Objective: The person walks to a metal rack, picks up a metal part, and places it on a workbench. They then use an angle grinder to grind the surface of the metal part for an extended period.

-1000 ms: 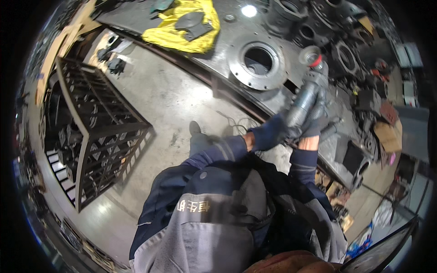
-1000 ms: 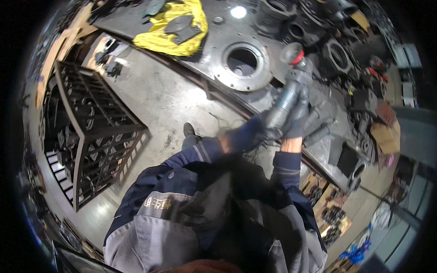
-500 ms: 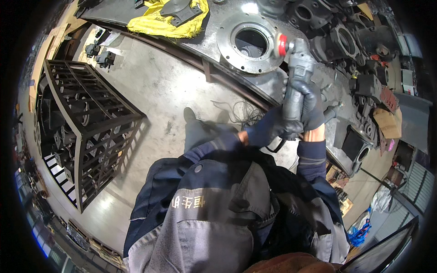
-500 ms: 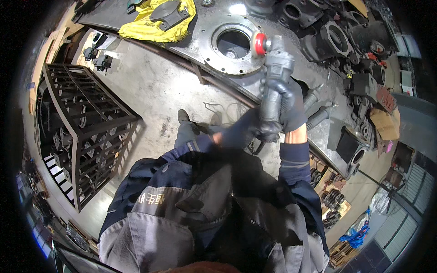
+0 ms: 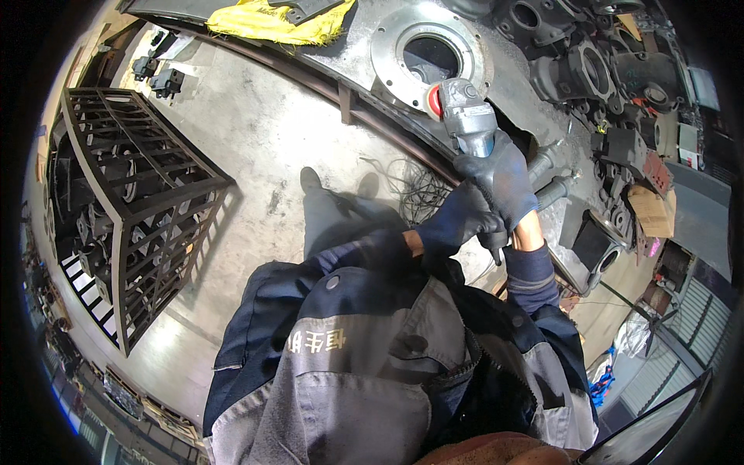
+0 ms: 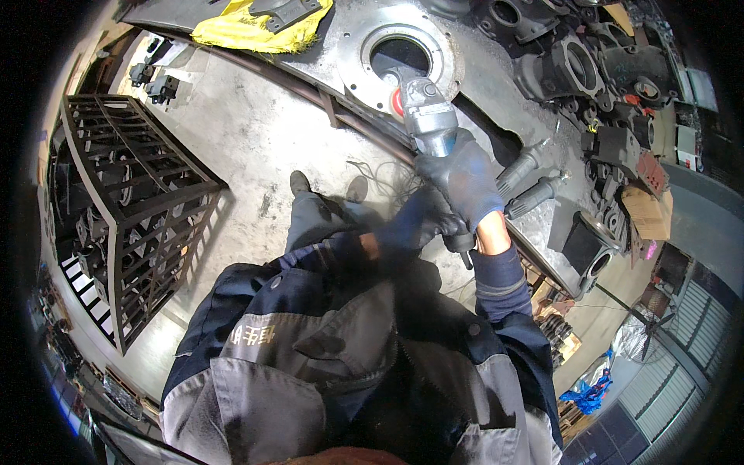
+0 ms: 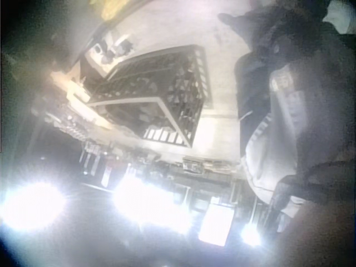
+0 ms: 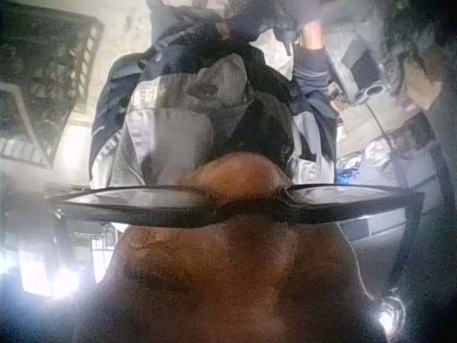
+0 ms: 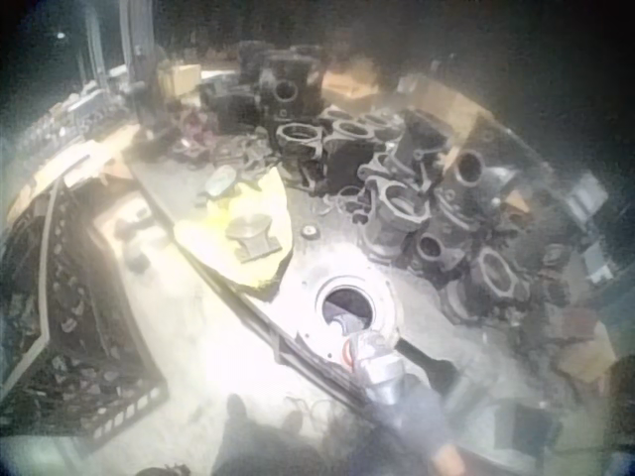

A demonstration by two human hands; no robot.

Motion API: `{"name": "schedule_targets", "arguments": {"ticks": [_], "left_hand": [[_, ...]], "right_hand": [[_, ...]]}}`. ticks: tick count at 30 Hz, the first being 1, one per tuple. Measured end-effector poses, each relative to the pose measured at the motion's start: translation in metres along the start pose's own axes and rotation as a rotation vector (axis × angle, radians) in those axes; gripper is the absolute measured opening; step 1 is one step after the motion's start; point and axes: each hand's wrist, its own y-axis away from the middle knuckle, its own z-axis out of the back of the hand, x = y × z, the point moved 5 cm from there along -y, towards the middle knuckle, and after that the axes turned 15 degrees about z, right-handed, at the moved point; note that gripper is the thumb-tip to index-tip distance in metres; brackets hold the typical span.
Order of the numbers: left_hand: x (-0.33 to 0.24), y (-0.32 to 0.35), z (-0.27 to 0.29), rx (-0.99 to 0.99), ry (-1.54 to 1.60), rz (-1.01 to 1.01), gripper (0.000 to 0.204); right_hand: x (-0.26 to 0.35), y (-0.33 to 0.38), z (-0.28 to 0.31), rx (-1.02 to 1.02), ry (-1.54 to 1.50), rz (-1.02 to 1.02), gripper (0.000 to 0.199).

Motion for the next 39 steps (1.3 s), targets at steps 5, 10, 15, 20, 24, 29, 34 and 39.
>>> {"name": "schedule_targets", "arguments": {"ticks": [5, 10, 15, 20, 24, 29, 34, 39], "left_hand": [[-0.03, 0.021, -0.002, -0.017, 0.1, -0.054, 0.045], [-0.046, 0.031, 0.005, 0.011, 0.201, -0.05, 0.04], [-0.055, 0.033, 0.021, 0.007, 0.125, -0.089, 0.039], [-0.058, 0.039, 0.022, 0.088, 0.237, 0.034, 0.052], [-0.063, 0.046, 0.014, 0.166, 0.336, 0.035, 0.039], [-0.072, 0.054, 0.028, 0.206, 0.263, 0.112, 0.035], [-0.091, 0.058, 0.054, 0.162, 0.065, 0.076, 0.041], [-0.103, 0.063, 0.068, 0.157, 0.11, 0.092, 0.032]], "right_hand": [[-0.001, -0.005, -0.007, 0.012, -0.069, 0.073, 0.065], [-0.004, -0.016, -0.016, 0.022, -0.225, 0.102, 0.06], [0.003, -0.026, -0.027, 0.01, -0.24, 0.098, 0.058], [0.016, -0.022, -0.02, 0.017, -0.21, -0.026, 0.06], [0.027, -0.011, -0.018, 0.025, -0.178, -0.118, 0.063], [0.04, -0.016, -0.021, 0.001, -0.188, -0.108, 0.065], [0.056, -0.034, -0.03, -0.012, -0.14, -0.092, 0.06], [0.07, -0.045, -0.034, -0.015, -0.165, -0.074, 0.058]]}}
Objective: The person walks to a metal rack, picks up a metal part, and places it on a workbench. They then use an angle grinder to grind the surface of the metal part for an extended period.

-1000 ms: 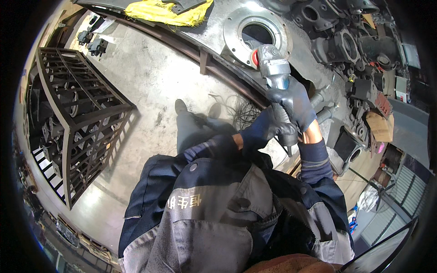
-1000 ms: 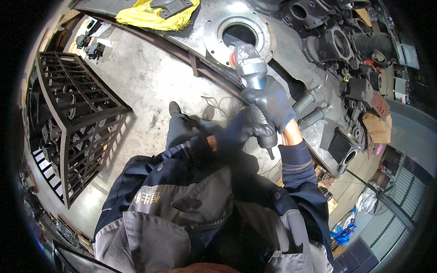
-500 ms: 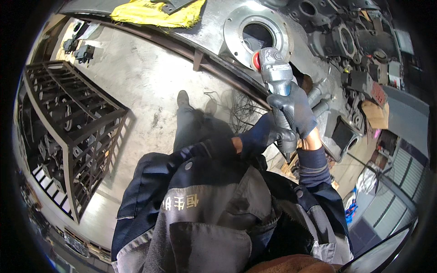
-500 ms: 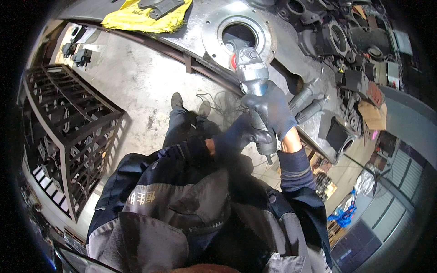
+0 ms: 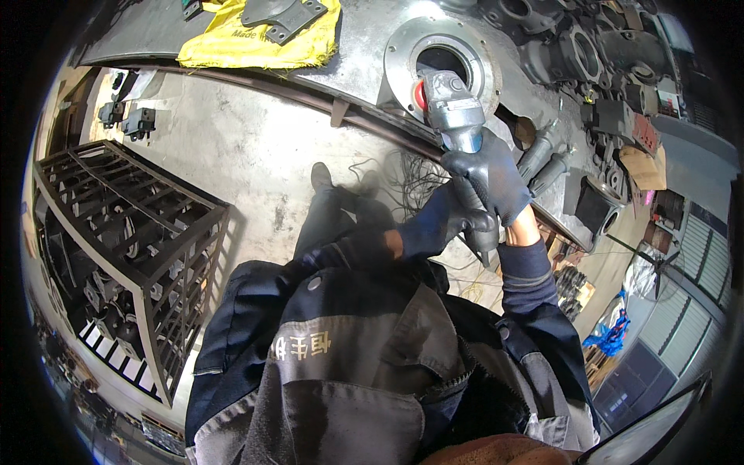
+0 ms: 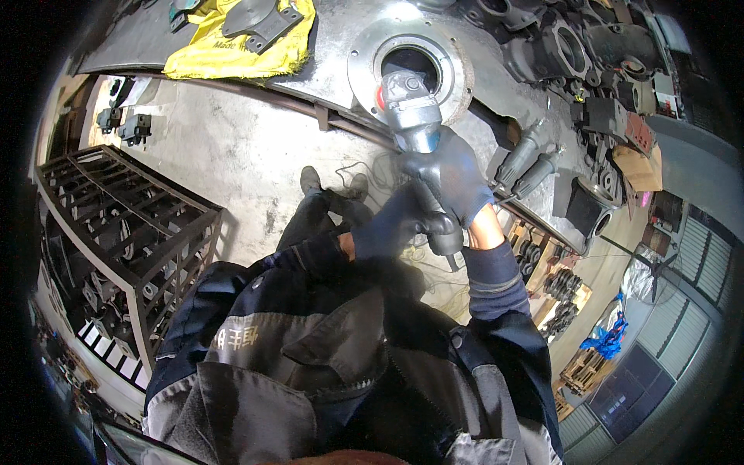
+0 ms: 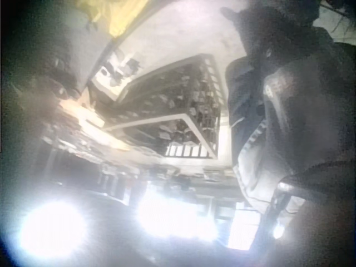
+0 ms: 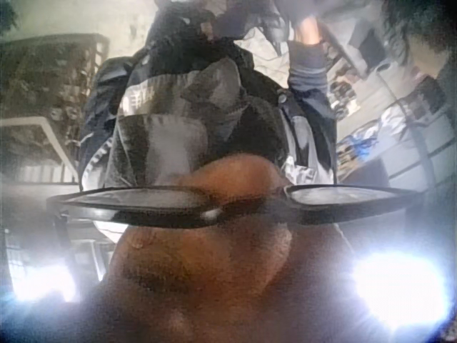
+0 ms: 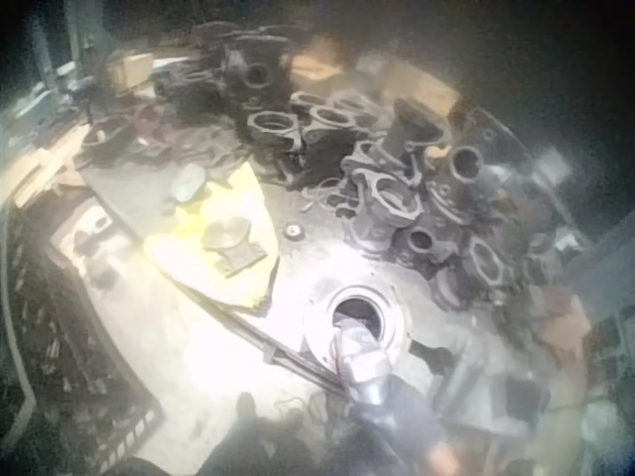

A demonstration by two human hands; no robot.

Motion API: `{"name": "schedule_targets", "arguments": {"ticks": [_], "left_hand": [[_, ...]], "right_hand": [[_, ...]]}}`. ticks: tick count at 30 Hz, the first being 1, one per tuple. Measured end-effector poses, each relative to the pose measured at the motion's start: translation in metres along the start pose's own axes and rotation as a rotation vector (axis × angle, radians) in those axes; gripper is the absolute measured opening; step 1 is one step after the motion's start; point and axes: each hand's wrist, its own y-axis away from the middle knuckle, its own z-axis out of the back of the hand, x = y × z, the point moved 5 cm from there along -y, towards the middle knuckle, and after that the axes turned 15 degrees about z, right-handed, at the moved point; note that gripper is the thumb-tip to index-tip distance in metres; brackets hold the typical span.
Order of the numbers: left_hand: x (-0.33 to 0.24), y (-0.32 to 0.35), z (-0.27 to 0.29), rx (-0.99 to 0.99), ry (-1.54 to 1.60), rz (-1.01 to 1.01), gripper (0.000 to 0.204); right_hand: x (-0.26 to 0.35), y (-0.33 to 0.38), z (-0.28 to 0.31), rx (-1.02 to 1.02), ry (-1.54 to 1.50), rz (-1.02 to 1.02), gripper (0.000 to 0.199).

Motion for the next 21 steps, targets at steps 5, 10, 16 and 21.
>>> {"name": "schedule_targets", "arguments": {"ticks": [5, 10, 16, 21], "left_hand": [[0.0, 0.005, -0.002, 0.034, 0.03, 0.081, 0.035], [-0.01, 0.008, -0.003, 0.048, -0.2, -0.062, 0.04], [-0.02, 0.007, 0.012, 0.038, 0.043, 0.063, 0.029], [-0.034, 0.005, 0.024, 0.02, -0.059, 0.066, 0.03]], "right_hand": [[0.001, 0.006, 0.0, -0.045, 0.019, -0.112, 0.059], [0.004, 0.007, -0.003, 0.003, 0.124, -0.022, 0.057], [0.014, -0.013, -0.007, -0.002, 0.108, 0.137, 0.03], [0.018, -0.029, -0.01, -0.063, -0.055, 0.025, 0.043]]}}
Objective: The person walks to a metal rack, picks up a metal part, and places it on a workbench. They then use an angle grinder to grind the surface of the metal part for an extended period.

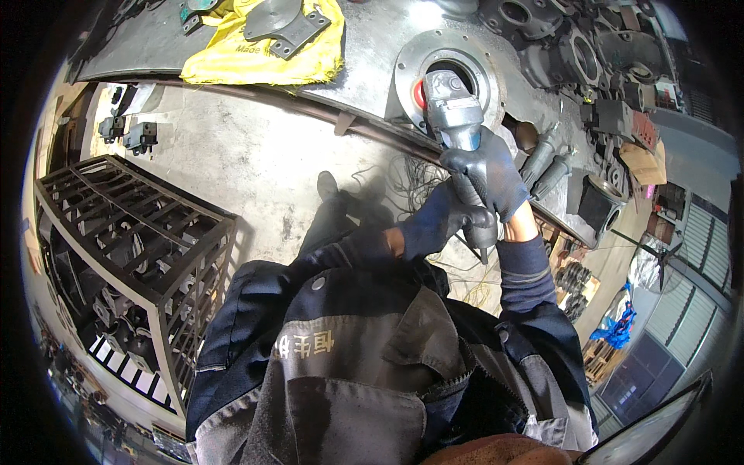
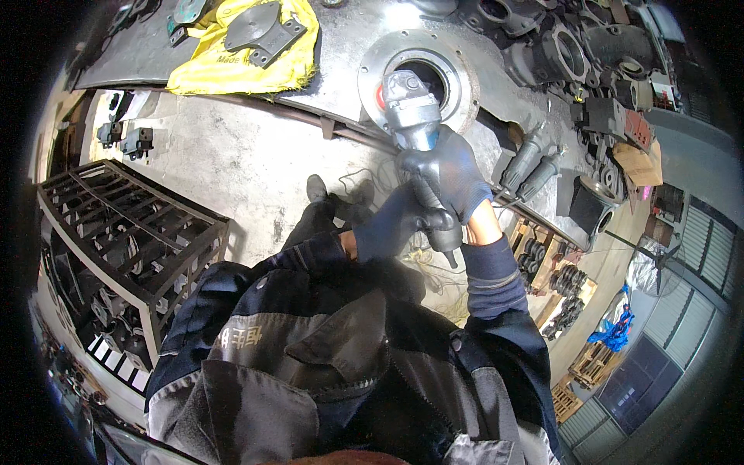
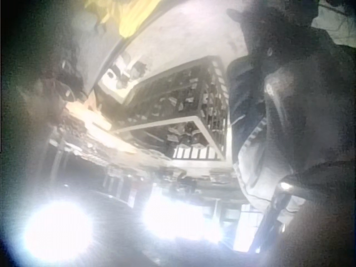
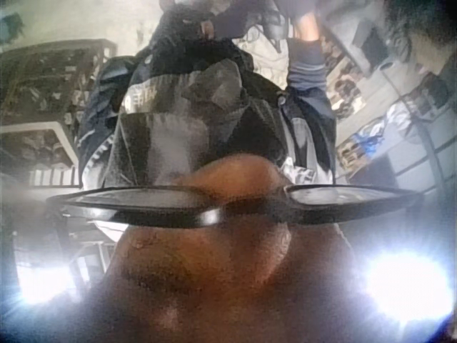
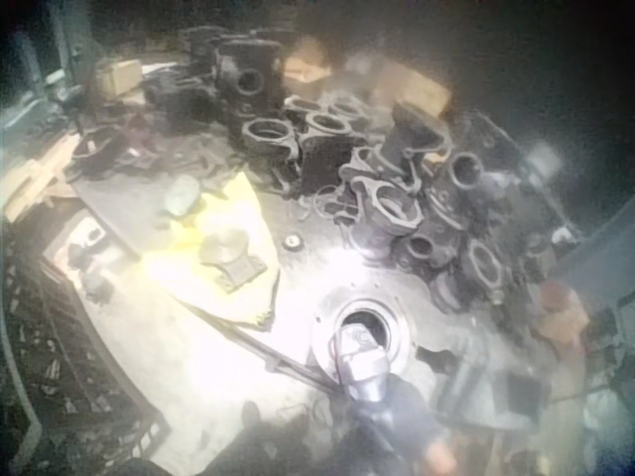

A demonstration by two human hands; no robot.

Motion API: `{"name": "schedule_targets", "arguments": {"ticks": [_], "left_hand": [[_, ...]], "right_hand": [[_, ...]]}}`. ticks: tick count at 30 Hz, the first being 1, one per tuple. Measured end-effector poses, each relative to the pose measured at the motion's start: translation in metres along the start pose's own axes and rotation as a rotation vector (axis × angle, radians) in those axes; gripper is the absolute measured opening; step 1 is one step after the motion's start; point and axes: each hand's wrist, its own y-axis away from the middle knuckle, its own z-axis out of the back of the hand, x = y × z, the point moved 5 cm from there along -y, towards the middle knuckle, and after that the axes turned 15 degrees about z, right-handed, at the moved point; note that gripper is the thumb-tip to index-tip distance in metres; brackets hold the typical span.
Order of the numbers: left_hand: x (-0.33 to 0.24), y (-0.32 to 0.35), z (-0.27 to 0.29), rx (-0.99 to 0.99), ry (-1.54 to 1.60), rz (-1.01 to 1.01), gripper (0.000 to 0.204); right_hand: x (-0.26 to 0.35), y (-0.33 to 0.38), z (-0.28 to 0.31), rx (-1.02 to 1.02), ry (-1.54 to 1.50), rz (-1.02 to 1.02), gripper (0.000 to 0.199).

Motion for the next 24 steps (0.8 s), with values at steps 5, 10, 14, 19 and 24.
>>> {"name": "schedule_targets", "arguments": {"ticks": [5, 10, 14, 19, 24], "left_hand": [[0.002, 0.004, -0.002, 0.006, 0.097, -0.009, 0.036], [0.009, 0.005, -0.001, -0.019, 0.167, 0.082, 0.049], [0.002, -0.002, 0.008, -0.039, -0.028, 0.007, 0.036], [-0.003, -0.023, 0.015, 0.017, 0.085, -0.019, 0.031], [-0.016, -0.052, 0.021, -0.019, 0.028, -0.02, 0.028]], "right_hand": [[0.002, 0.0, 0.0, 0.038, 0.131, -0.086, 0.057], [0.001, 0.006, -0.004, -0.013, 0.081, -0.088, 0.058], [0.002, -0.006, -0.002, 0.015, 0.179, 0.029, 0.056], [-0.012, -0.03, 0.008, 0.05, 0.06, 0.036, 0.057], [-0.032, -0.059, 0.023, 0.016, 0.027, -0.075, 0.058]]}}
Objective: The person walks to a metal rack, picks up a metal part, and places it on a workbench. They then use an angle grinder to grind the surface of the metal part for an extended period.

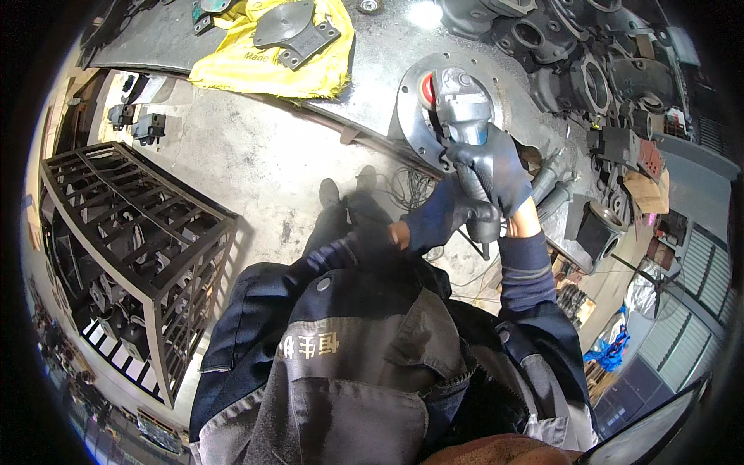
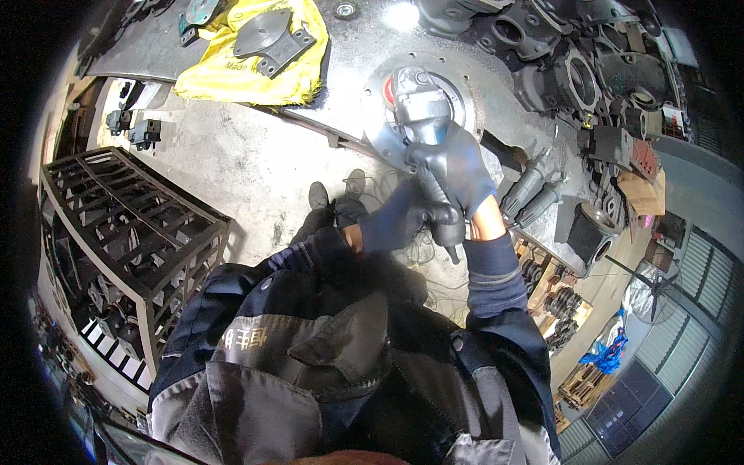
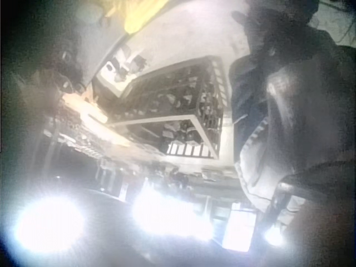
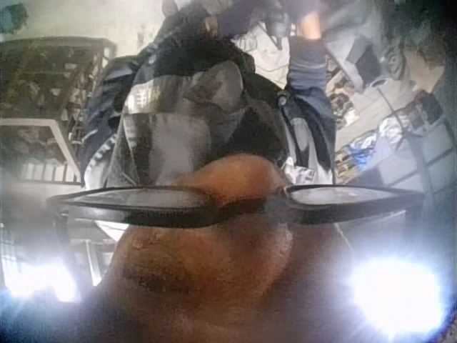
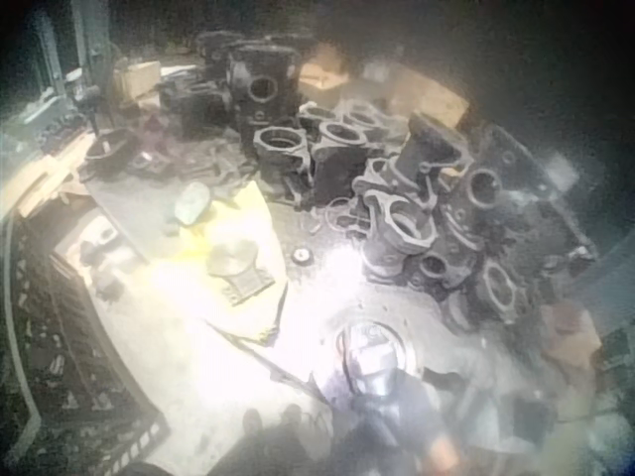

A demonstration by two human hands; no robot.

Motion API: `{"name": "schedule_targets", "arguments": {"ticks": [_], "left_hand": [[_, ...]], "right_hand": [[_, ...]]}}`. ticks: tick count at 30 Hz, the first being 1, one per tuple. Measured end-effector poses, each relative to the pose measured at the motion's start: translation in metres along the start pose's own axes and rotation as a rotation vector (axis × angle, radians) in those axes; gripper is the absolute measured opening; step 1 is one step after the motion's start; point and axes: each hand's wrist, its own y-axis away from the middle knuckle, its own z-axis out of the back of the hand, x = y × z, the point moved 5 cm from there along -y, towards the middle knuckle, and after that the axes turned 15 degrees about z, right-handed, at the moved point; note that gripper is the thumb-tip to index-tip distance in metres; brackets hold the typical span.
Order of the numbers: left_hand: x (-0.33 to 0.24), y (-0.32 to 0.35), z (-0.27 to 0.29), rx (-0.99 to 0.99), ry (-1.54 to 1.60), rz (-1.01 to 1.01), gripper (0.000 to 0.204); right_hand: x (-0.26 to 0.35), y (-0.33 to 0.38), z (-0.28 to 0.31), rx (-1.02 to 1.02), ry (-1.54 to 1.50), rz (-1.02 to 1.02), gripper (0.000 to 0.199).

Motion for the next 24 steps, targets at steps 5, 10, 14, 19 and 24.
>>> {"name": "schedule_targets", "arguments": {"ticks": [5, 10, 14, 19, 24], "left_hand": [[-0.012, -0.024, 0.001, 0.03, 0.281, 0.016, 0.03], [-0.014, -0.032, 0.004, -0.046, 0.163, -0.058, 0.025], [-0.003, -0.032, 0.007, -0.096, -0.074, -0.046, 0.026], [0.014, -0.017, 0.009, -0.129, -0.078, -0.156, 0.027], [0.032, -0.001, 0.006, -0.087, -0.052, -0.119, 0.025]], "right_hand": [[0.001, -0.02, 0.017, -0.017, -0.12, 0.014, 0.052], [0.003, -0.027, 0.021, -0.019, -0.133, 0.037, 0.055], [-0.002, -0.022, 0.019, -0.01, -0.032, 0.07, 0.057], [-0.01, -0.006, 0.001, -0.01, -0.051, 0.081, 0.041], [-0.01, 0.014, -0.011, -0.004, -0.006, 0.056, 0.066]]}}
